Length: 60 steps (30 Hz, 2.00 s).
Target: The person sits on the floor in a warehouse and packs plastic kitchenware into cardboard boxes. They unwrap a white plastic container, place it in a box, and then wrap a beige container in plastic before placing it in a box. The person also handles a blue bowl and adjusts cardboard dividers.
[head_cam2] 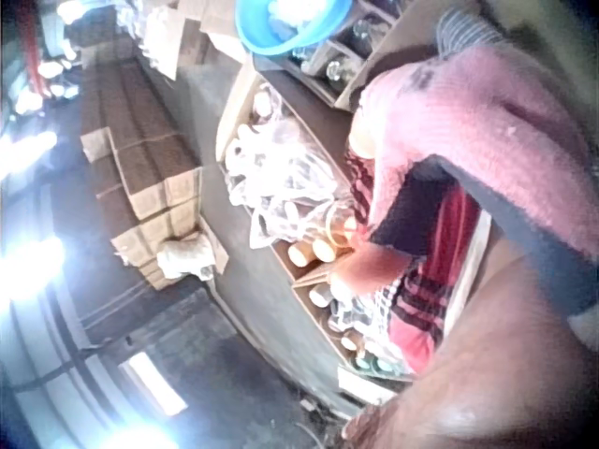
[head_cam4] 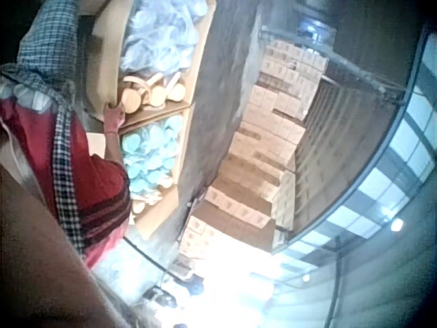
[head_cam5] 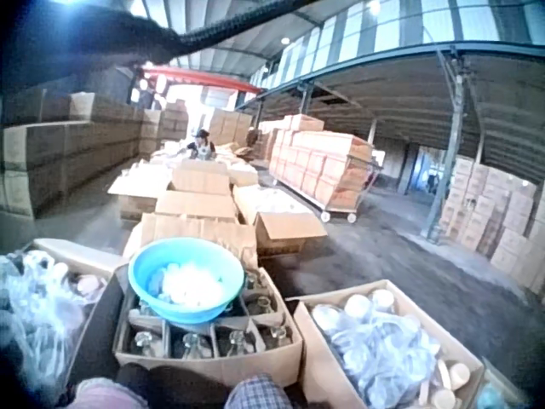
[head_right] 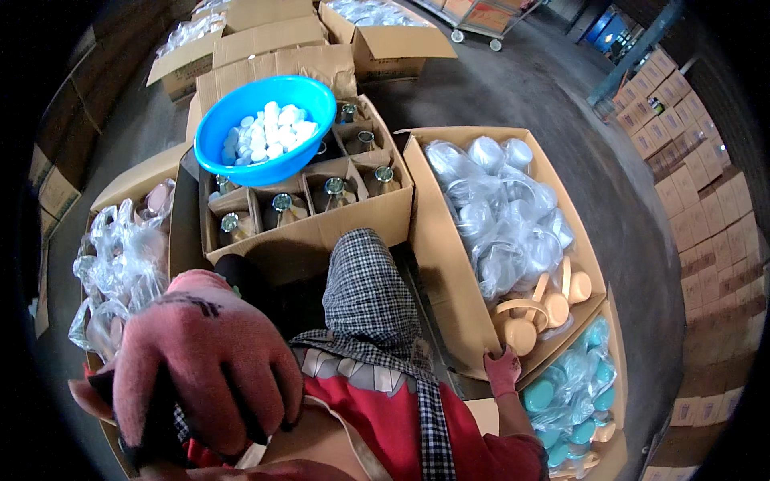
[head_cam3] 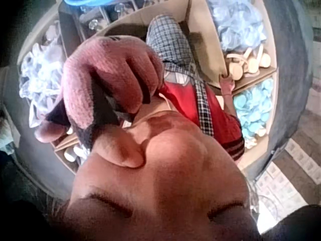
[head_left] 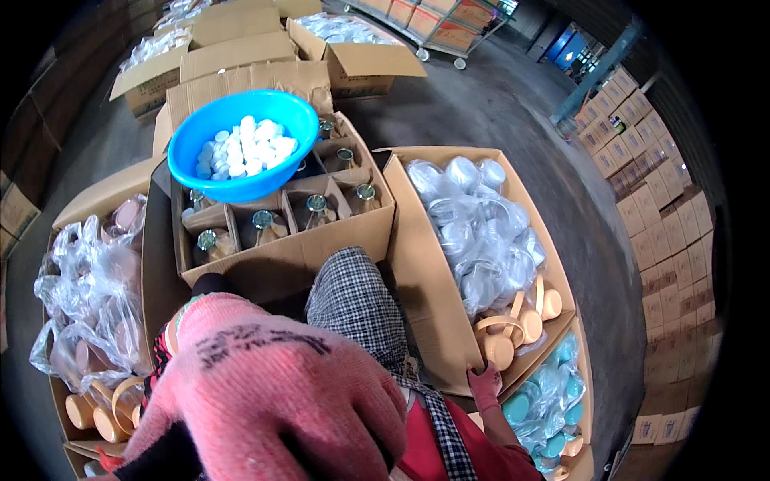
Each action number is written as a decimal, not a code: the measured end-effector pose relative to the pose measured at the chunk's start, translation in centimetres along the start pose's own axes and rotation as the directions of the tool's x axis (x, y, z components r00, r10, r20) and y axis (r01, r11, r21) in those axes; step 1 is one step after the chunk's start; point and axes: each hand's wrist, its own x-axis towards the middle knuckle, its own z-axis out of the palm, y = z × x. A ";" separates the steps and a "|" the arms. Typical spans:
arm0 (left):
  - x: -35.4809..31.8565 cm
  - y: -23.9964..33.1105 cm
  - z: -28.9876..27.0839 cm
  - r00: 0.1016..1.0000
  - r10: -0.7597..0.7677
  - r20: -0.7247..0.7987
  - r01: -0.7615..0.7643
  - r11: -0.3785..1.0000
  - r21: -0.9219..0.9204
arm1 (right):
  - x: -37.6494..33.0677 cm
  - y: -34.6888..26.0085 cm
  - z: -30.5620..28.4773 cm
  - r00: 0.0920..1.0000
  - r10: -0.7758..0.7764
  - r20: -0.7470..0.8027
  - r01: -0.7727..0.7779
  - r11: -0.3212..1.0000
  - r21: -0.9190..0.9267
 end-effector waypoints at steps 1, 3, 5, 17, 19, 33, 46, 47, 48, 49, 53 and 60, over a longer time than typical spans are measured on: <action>-0.7 2.3 -0.8 0.984 -0.170 0.050 0.170 0.985 0.010 | 0.0 -0.1 -0.1 0.999 0.018 0.043 -0.019 0.999 0.025; -2.2 3.2 -3.1 0.963 -0.247 0.107 0.240 0.968 0.077 | -0.1 0.3 0.5 0.997 0.055 0.054 -0.056 0.998 0.011; -6.2 3.6 -4.6 0.923 -0.336 -0.187 0.361 0.925 0.119 | 0.3 -0.1 0.5 1.000 -0.008 -0.022 0.008 1.000 -0.006; -31.1 1.7 -10.5 0.199 -0.336 -0.920 0.797 -0.490 0.352 | 10.5 -15.7 0.0 0.998 0.027 0.062 -0.023 0.998 -0.062; -32.9 1.2 -11.0 0.108 -0.403 -0.909 0.832 -0.464 0.305 | 12.2 -14.3 0.1 0.995 0.056 0.084 -0.054 0.998 -0.031; -33.2 -1.5 -12.3 0.025 -0.682 -0.731 0.728 -0.488 0.481 | 26.1 -15.8 -0.5 0.983 -0.113 -0.144 0.102 0.992 -0.079; -33.5 -5.2 -12.6 -0.101 -0.767 -0.634 0.738 -0.485 0.469 | 42.7 -30.3 3.3 0.938 -0.247 -0.242 0.232 0.968 -0.090; -33.7 -5.4 -12.6 -0.115 -0.767 -0.631 0.737 -0.492 0.463 | 42.2 -33.0 4.5 0.936 -0.252 -0.244 0.247 0.968 -0.051; -33.7 -5.4 -12.7 -0.120 -0.770 -0.627 0.732 -0.495 0.468 | 42.7 -34.7 5.4 0.941 -0.246 -0.235 0.249 0.968 -0.015; -33.7 -5.4 -12.8 -0.135 -0.773 -0.620 0.725 -0.503 0.470 | 43.0 -35.8 6.2 0.944 -0.240 -0.225 0.250 0.968 0.019; -33.5 -5.7 -12.5 -0.194 -0.755 -0.626 0.725 -0.540 0.428 | 40.2 -38.1 6.1 0.932 -0.305 -0.197 0.317 0.948 0.035; -35.9 -7.1 -13.2 -0.157 -0.742 -0.652 0.683 -0.559 0.471 | 33.2 -36.5 6.7 0.855 -0.443 -0.270 0.463 0.886 0.011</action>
